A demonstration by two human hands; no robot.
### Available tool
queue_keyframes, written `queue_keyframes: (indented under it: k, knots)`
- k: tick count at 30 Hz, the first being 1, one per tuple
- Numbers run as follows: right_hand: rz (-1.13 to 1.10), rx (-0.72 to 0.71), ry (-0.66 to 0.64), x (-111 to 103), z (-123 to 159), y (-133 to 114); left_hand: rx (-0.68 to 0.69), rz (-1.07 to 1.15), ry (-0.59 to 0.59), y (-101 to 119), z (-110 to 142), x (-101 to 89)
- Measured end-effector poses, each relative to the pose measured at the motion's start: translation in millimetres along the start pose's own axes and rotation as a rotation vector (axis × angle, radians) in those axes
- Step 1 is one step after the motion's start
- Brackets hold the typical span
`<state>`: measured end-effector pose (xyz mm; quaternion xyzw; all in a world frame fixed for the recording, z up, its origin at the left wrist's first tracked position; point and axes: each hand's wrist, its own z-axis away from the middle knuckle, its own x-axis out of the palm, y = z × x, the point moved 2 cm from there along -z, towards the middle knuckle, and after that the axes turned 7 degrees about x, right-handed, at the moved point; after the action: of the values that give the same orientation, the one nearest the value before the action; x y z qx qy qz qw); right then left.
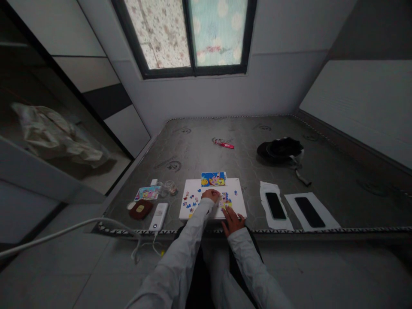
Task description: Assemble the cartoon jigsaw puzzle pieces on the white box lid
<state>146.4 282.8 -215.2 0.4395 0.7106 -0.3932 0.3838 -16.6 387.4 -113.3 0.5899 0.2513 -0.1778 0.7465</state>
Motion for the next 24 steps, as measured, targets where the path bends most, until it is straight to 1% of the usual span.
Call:
queue_keyframes:
  k: [4,8,10,11,13,15,18,22,24]
  knots:
    - [0.016,-0.006,0.011,0.6,0.7,0.0,0.002,0.231,0.005,11.3,19.5,-15.2]
    - [0.011,-0.008,0.022,1.1,0.8,0.1,0.026,0.441,0.019,30.7,51.7,-33.8]
    - [-0.002,0.001,0.024,1.2,0.7,0.5,0.049,0.757,0.062,41.8,69.2,-41.8]
    - [-0.010,0.005,0.024,1.3,0.7,0.6,0.045,0.851,0.087,46.6,77.5,-44.8]
    - [-0.019,0.006,0.021,1.6,0.9,1.0,0.014,0.971,0.137,54.0,92.3,-48.5]
    - [-0.013,0.005,0.017,2.4,1.4,1.2,-0.037,1.048,0.155,57.9,104.4,-48.9]
    - [-0.007,0.009,0.014,4.3,2.3,1.6,-0.127,1.126,0.167,57.1,117.6,-45.2]
    - [-0.006,0.006,0.005,6.7,3.1,1.8,-0.210,1.142,0.218,47.3,127.1,-36.3]
    - [0.001,0.000,-0.002,7.2,3.1,1.9,-0.246,1.137,0.220,40.9,129.2,-31.4]
